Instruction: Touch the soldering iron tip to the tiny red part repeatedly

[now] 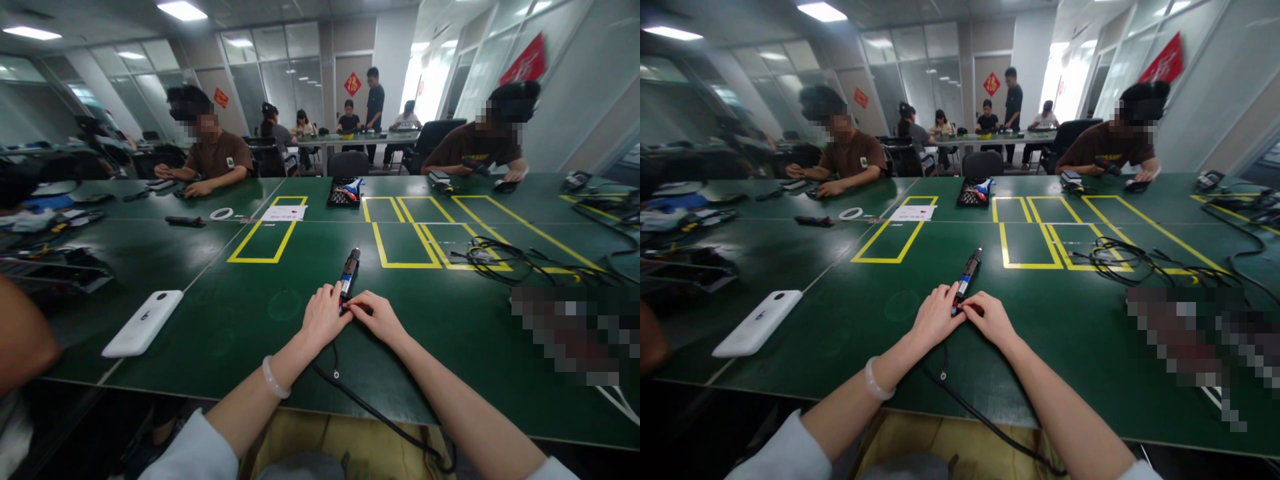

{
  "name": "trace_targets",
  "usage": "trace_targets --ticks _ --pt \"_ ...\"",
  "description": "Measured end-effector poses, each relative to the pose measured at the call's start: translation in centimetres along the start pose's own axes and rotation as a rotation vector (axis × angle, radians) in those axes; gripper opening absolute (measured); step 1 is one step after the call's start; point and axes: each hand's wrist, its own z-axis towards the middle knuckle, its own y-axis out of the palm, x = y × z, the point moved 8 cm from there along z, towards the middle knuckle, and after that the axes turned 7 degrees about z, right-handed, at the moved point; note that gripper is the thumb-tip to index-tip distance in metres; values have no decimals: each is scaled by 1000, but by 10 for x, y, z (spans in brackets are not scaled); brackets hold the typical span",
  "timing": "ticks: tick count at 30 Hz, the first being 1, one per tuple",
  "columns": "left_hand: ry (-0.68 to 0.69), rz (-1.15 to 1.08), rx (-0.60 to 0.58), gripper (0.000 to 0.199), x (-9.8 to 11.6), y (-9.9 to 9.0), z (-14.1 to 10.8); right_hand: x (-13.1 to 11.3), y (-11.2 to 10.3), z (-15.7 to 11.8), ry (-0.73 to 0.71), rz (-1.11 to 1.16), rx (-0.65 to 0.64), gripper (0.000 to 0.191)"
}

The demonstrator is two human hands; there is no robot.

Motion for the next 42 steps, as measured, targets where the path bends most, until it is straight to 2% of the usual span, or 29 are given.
trace_targets --ticks 6,9,11,15,24,27,31,34,37,39,42 --pt "3 78 14 64 -9 0 -3 5 2 -1 43 17 -6 15" --pt "3 118 22 64 -25 -3 -9 8 2 -1 67 -2 -13 15" --pt "-21 148 19 63 -43 -7 -15 9 1 -1 76 -10 -13 15" --pt "-106 224 -14 64 -94 -14 -26 11 2 -1 69 -29 -33 15" --pt "-346 353 -85 68 -236 -24 -56 11 5 0 77 -49 -54 14" --pt "-420 380 -112 70 -273 -29 -67 11 5 -1 81 -51 -60 14" --pt "-498 418 -146 65 -309 -36 -77 12 5 -1 84 -48 -66 15" --pt "-539 453 -150 61 -325 -42 -82 13 6 -1 85 -51 -71 15" --pt "-563 479 -143 58 -330 -48 -84 14 6 -1 88 -54 -74 14" --pt "-573 502 -115 57 -325 -51 -85 15 6 -1 88 -49 -74 14" --pt "-549 556 -11 52 -307 -59 -87 14 6 -1 88 -45 -76 14"
